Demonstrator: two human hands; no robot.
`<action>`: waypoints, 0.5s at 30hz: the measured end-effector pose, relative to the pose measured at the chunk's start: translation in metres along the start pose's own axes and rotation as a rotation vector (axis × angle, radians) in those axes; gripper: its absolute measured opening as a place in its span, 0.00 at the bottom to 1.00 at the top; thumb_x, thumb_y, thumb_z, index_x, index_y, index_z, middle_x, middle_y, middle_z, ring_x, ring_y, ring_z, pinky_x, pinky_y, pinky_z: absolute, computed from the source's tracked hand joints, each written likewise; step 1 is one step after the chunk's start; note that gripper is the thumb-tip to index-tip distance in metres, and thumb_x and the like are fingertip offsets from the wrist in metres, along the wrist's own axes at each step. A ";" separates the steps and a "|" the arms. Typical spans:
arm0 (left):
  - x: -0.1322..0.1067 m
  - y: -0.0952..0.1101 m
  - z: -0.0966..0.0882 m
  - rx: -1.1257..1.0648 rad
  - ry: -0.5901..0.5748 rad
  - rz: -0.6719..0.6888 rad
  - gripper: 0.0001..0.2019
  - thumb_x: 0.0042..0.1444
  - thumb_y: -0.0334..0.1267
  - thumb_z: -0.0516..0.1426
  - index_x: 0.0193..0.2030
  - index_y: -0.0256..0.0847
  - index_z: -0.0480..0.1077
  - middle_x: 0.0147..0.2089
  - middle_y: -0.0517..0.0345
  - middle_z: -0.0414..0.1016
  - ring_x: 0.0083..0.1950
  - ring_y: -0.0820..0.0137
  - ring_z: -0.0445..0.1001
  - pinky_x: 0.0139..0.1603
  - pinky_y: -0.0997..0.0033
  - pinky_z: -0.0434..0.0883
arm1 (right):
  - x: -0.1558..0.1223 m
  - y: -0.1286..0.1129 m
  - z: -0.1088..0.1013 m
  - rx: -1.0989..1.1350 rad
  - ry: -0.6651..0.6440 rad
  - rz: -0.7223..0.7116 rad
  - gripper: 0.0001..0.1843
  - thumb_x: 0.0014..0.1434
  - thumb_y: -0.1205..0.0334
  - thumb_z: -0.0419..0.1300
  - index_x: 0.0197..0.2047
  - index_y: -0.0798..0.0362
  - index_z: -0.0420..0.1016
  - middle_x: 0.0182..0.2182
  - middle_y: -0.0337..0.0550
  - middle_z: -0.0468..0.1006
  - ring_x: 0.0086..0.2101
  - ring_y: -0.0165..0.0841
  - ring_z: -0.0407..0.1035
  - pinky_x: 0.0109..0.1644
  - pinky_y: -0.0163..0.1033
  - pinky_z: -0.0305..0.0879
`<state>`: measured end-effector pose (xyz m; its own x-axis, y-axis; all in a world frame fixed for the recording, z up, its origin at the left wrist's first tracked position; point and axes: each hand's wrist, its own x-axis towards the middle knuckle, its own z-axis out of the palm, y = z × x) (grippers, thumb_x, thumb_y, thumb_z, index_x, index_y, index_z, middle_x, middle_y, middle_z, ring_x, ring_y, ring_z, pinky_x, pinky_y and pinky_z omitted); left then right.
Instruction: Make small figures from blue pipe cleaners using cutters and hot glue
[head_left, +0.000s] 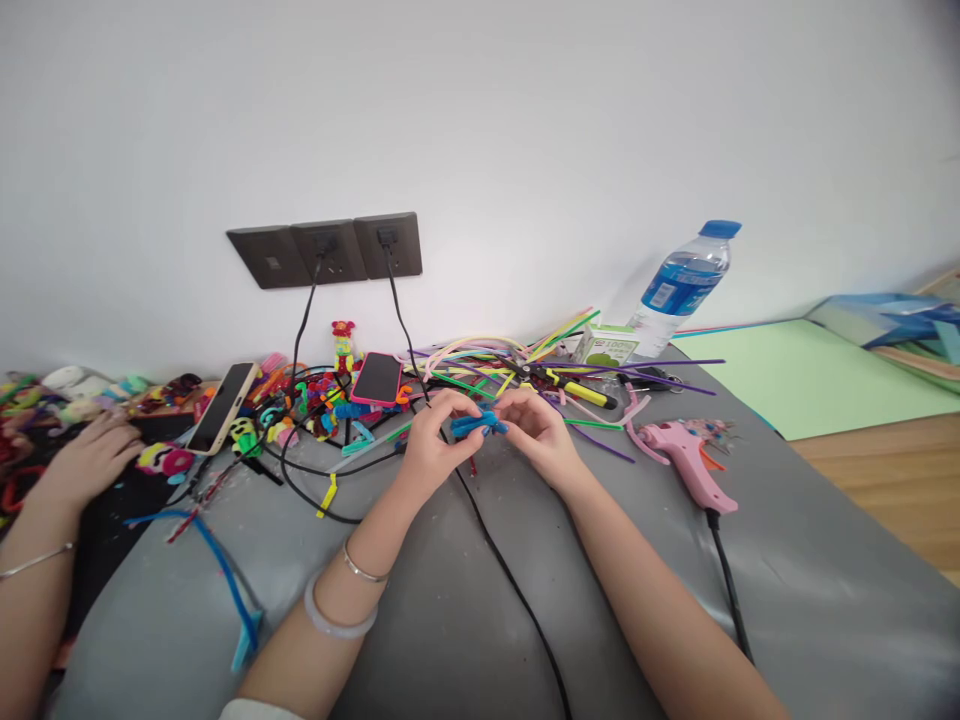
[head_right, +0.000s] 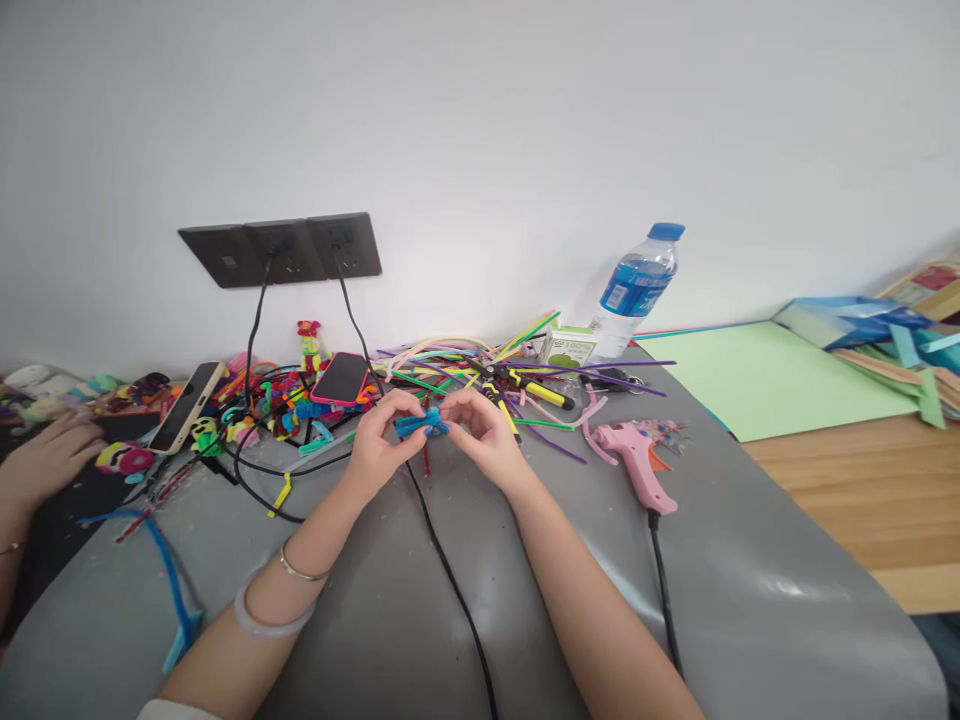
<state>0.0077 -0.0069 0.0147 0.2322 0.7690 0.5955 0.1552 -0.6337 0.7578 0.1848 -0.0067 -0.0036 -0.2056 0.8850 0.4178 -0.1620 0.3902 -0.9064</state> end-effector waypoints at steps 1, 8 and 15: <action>0.000 0.000 0.000 0.001 0.000 0.004 0.05 0.53 0.31 0.60 0.36 0.42 0.69 0.37 0.56 0.72 0.40 0.67 0.72 0.41 0.68 0.70 | 0.000 0.000 0.000 0.011 -0.013 0.003 0.14 0.59 0.49 0.65 0.42 0.48 0.71 0.35 0.41 0.72 0.33 0.33 0.68 0.40 0.40 0.68; 0.001 0.000 0.001 0.034 0.001 0.011 0.04 0.53 0.34 0.62 0.35 0.42 0.70 0.37 0.56 0.73 0.40 0.67 0.72 0.42 0.67 0.69 | -0.001 0.001 0.001 0.046 -0.030 0.004 0.10 0.61 0.52 0.64 0.40 0.48 0.72 0.35 0.40 0.71 0.32 0.31 0.68 0.37 0.38 0.67; 0.000 -0.001 0.000 0.021 -0.019 0.007 0.06 0.53 0.33 0.63 0.36 0.41 0.70 0.36 0.58 0.73 0.39 0.69 0.72 0.41 0.70 0.68 | -0.002 0.000 0.001 0.028 -0.019 -0.007 0.11 0.62 0.52 0.64 0.40 0.49 0.71 0.35 0.40 0.70 0.30 0.29 0.67 0.35 0.37 0.67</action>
<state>0.0074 -0.0058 0.0138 0.2511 0.7632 0.5954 0.1736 -0.6407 0.7479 0.1844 -0.0087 -0.0040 -0.2224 0.8773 0.4253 -0.1907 0.3886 -0.9014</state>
